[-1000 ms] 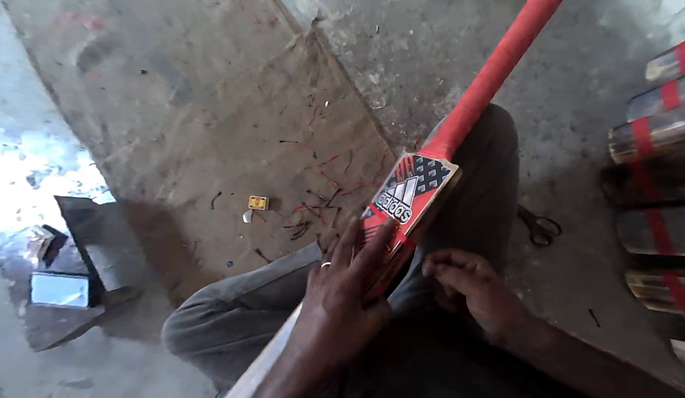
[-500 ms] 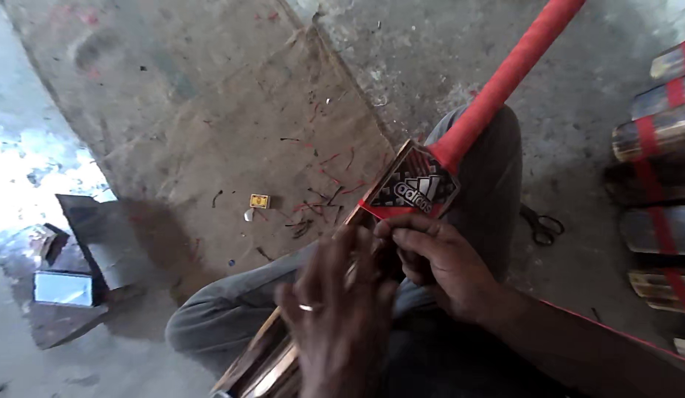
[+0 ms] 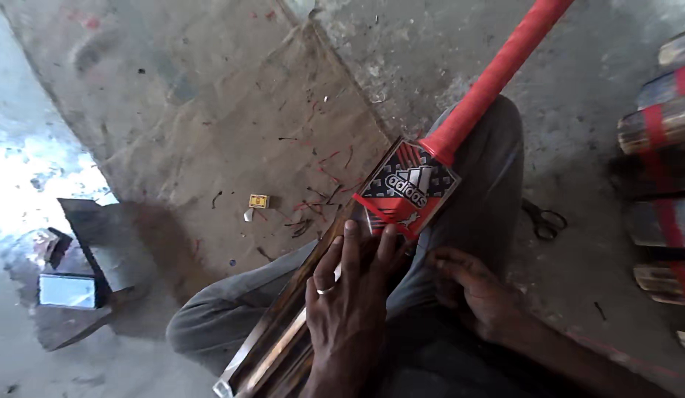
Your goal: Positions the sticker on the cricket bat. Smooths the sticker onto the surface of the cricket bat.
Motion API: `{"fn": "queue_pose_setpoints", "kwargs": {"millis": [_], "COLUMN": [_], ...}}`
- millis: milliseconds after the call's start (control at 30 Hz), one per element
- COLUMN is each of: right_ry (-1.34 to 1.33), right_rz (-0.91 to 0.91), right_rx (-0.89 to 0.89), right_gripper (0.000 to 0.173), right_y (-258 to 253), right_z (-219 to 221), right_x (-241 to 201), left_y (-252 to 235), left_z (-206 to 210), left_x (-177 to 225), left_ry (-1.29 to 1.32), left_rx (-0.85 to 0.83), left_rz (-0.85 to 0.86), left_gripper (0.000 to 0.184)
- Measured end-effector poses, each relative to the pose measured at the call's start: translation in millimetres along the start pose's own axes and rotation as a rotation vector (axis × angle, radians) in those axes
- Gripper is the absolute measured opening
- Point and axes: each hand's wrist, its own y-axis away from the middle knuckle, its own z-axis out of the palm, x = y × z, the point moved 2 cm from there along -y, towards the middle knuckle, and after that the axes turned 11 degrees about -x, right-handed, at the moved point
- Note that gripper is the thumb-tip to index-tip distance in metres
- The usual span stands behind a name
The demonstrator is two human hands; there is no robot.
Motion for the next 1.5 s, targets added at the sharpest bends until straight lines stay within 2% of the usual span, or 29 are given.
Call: {"fn": "queue_pose_setpoints", "kwargs": {"millis": [167, 400, 633, 733, 867, 933, 1000, 1033, 1067, 1100, 1167, 1233, 1300, 1400, 1500], "right_ry": [-0.037, -0.037, 0.038, 0.113, 0.134, 0.153, 0.156, 0.166, 0.173, 0.177, 0.195, 0.230, 0.283, 0.310, 0.278], "right_rz": [-0.018, -0.100, -0.106, -0.138, -0.190, -0.210, -0.218, -0.204, -0.182, -0.161, -0.134, -0.119, -0.117, -0.092, -0.079], "right_rx": [-0.034, -0.173, -0.121, -0.182, -0.243, -0.247, -0.228, -0.208, -0.188, -0.164, -0.118, -0.094, -0.063, 0.011, 0.058], "right_gripper": [0.022, 0.015, 0.017, 0.019, 0.017, 0.017, 0.017, 0.018, 0.019, 0.021, 0.024, 0.026, 0.025, 0.023, 0.022], "right_y": [-5, 2, 8, 6, -1, -4, -11, -15, -21, -27, -36, -38, -33, -15, 3], "right_z": [-4, 26, 23, 27, 39, 41, 39, 38, 37, 36, 39, 45, 45, 24, 0], "right_x": [0, -32, -29, -34, -48, -50, -51, -49, -47, -44, -44, -46, -43, -28, -10], "left_y": [-7, -14, -17, -18, -24, -30, -37, -38, -38, -35, -25, -14, -6, -10, -12], "left_z": [-12, -43, -34, -47, -61, -56, -44, -37, -33, -31, -29, -15, 9, 28, 22], "left_x": [-6, -30, -32, -43, -57, -61, -66, -68, -69, -68, -54, -25, 0, 8, 3], "left_ry": [0.063, 0.315, 0.384, 0.623, 1.049, 1.268, 1.331, 1.313, 1.251, 1.114, 0.658, 0.339, 0.151, 0.159, 0.219], "left_rx": [-0.015, -0.147, -0.161, -0.296, -0.541, -0.682, -0.781, -0.773, -0.696, -0.557, -0.244, -0.078, -0.059, 0.005, -0.028], "left_rz": [0.050, 0.181, 0.207, 0.242, 0.267, 0.263, 0.244, 0.203, 0.158, 0.113, 0.030, 0.013, -0.043, -0.042, -0.006], "left_gripper": [0.068, 0.075, 0.078, 0.085, 0.084, 0.084, 0.082, 0.078, 0.071, 0.064, 0.057, 0.070, 0.089, 0.087, 0.093]}}
